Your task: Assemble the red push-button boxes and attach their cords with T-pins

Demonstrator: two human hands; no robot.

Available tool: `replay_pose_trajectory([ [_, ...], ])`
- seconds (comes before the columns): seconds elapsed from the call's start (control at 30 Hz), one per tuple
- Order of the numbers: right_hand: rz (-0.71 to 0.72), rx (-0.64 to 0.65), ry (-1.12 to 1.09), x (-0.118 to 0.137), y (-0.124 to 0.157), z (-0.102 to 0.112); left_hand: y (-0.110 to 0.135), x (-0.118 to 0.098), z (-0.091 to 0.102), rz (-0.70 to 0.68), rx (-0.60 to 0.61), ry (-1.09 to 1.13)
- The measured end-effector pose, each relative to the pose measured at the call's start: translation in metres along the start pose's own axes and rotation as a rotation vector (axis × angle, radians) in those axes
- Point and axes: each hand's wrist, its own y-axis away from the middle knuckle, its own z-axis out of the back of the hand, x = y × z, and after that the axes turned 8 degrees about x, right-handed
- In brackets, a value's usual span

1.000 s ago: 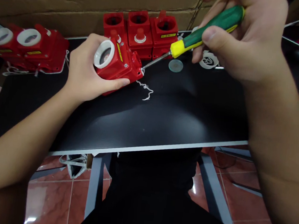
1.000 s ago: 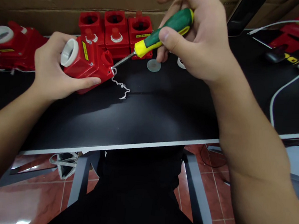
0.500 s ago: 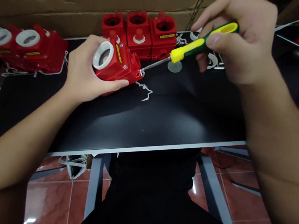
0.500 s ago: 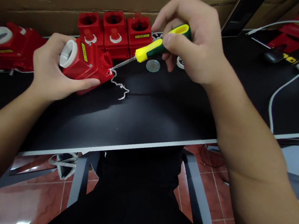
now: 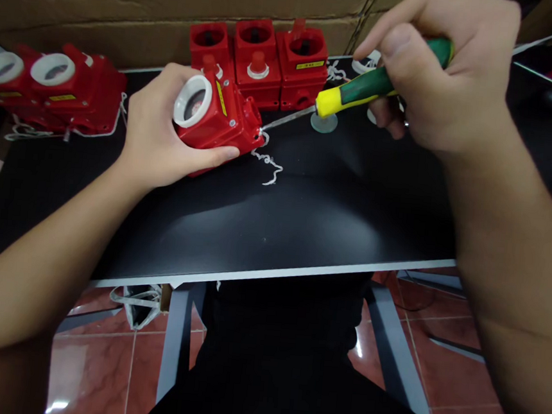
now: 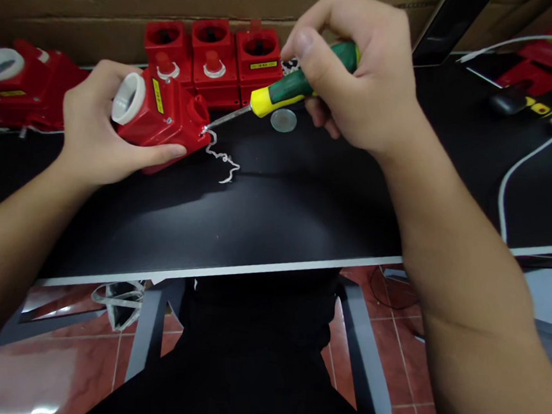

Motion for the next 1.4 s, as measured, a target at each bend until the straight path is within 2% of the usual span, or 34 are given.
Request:
replay_pose_trajectory([
  [0.07, 0.003, 0.016, -0.022, -0.004, -0.002, 0.000, -0.001, 0.000, 0.000, -0.004, -0.002, 0.009],
  [0.23, 0.196, 0.016, -0.167, -0.017, -0.009, -0.002, 0.000, 0.002, 0.000, -0.014, -0.004, 0.014],
  [0.33, 0.228, 0.018, -0.160, -0.018, -0.011, -0.002, 0.000, 0.001, 0.001, -0.001, 0.007, 0.013],
  [0.5, 0.191, 0.099, -0.069, -0.011, -0.006, 0.005, -0.001, -0.003, 0.001, 0.025, 0.010, 0.015],
  [0.77, 0.110, 0.010, 0.025, -0.006, 0.002, 0.003, 0.001, -0.002, 0.001, 0.026, 0.025, -0.026],
  [0.93, 0.033, 0.025, -0.032, -0.007, -0.001, 0.004, 0.003, -0.005, 0.002, 0.029, 0.019, -0.044],
  [1.13, 0.136, 0.073, -0.114, -0.009, -0.009, 0.002, 0.002, -0.005, 0.003, 0.031, 0.008, -0.012],
  [1.3, 0.140, 0.050, -0.124, -0.005, -0.007, -0.001, -0.001, -0.003, 0.001, 0.015, 0.003, 0.034],
  [1.4, 0.088, 0.022, -0.067, -0.002, -0.004, 0.000, -0.001, -0.003, 0.001, 0.016, 0.007, 0.034],
])
